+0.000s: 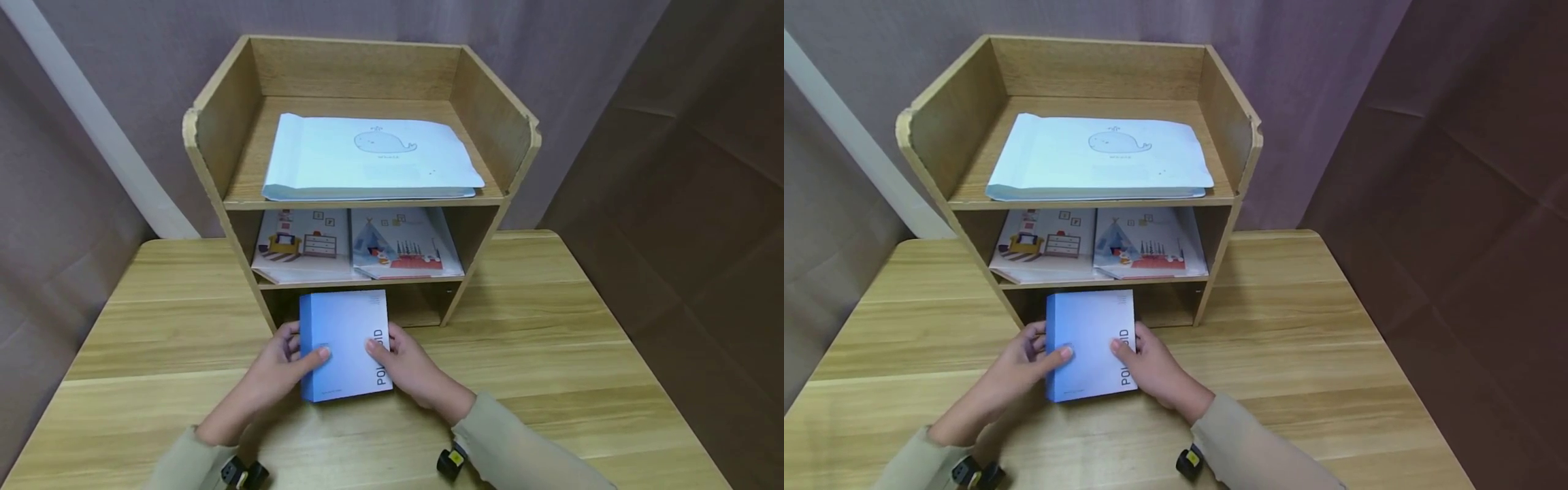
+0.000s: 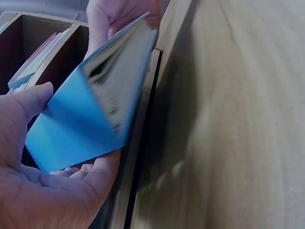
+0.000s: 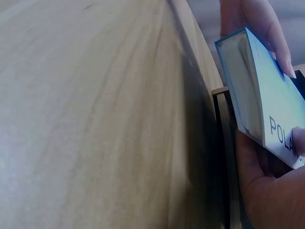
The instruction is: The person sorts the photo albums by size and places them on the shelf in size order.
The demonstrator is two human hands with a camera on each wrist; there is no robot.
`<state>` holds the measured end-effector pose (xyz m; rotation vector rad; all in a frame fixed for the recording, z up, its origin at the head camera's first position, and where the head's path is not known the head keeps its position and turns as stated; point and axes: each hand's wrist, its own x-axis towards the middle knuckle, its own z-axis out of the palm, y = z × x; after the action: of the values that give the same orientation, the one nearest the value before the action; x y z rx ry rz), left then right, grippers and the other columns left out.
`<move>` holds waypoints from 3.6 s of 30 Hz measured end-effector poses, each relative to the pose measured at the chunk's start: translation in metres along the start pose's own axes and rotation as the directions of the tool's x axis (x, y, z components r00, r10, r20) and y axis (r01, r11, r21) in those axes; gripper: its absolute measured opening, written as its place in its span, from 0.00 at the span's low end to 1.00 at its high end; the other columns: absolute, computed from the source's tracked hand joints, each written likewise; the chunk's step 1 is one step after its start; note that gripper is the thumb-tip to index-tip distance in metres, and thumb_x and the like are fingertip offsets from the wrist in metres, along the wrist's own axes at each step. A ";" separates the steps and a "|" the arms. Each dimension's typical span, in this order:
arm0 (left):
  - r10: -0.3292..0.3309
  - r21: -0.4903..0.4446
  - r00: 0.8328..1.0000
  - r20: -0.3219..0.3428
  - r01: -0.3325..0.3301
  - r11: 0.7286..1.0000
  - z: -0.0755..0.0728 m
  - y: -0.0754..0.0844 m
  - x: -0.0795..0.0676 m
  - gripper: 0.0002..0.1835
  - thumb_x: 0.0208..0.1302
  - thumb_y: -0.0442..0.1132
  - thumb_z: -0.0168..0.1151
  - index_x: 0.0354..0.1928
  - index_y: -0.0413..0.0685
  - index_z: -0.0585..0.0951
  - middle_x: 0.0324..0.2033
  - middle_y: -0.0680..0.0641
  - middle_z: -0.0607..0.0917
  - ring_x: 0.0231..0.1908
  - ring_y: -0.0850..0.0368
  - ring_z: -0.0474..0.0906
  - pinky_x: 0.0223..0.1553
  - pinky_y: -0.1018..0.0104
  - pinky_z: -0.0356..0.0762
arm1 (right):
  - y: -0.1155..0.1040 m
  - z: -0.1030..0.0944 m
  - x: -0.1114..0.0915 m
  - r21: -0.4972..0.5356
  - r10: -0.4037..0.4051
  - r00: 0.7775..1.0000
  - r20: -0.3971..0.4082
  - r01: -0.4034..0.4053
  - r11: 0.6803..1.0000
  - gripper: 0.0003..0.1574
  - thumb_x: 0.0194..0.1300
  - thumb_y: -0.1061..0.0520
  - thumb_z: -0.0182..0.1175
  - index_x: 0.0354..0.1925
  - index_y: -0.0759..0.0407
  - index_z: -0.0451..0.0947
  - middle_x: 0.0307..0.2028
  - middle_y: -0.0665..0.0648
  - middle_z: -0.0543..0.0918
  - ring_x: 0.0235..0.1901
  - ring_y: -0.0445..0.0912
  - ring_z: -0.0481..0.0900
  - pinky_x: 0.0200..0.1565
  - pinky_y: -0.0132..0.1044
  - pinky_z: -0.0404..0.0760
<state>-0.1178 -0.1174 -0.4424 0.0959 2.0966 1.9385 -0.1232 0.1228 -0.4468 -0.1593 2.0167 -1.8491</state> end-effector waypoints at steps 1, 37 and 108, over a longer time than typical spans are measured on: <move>-0.003 -0.006 1.000 0.008 0.003 1.000 0.001 -0.001 -0.001 0.38 0.60 0.43 0.70 0.65 0.40 0.60 0.54 0.35 0.77 0.50 0.43 0.80 0.43 0.56 0.83 | -0.001 -0.001 0.001 0.006 -0.005 1.000 -0.012 0.005 1.000 0.26 0.73 0.48 0.52 0.62 0.59 0.64 0.46 0.58 0.84 0.41 0.52 0.84 0.41 0.43 0.84; -0.115 -0.320 0.988 -0.102 0.077 0.944 0.011 -0.018 0.006 0.33 0.63 0.29 0.63 0.64 0.28 0.58 0.48 0.31 0.75 0.42 0.46 0.81 0.45 0.53 0.82 | -0.002 -0.002 0.017 -0.029 0.055 0.996 0.066 -0.053 0.998 0.25 0.75 0.53 0.50 0.64 0.63 0.65 0.46 0.59 0.82 0.41 0.52 0.84 0.43 0.45 0.84; -0.284 -0.406 0.959 0.003 0.261 0.876 -0.012 -0.026 0.021 0.36 0.72 0.55 0.52 0.62 0.27 0.60 0.48 0.30 0.77 0.47 0.43 0.80 0.51 0.53 0.79 | 0.007 0.031 0.055 -0.336 0.018 0.989 -0.148 -0.068 0.939 0.25 0.72 0.41 0.53 0.32 0.62 0.76 0.22 0.54 0.81 0.20 0.45 0.80 0.22 0.36 0.81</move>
<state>-0.1370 -0.1260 -0.4712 -0.3271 1.5896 2.1608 -0.1609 0.0759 -0.4669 -0.0789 2.4089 -1.5079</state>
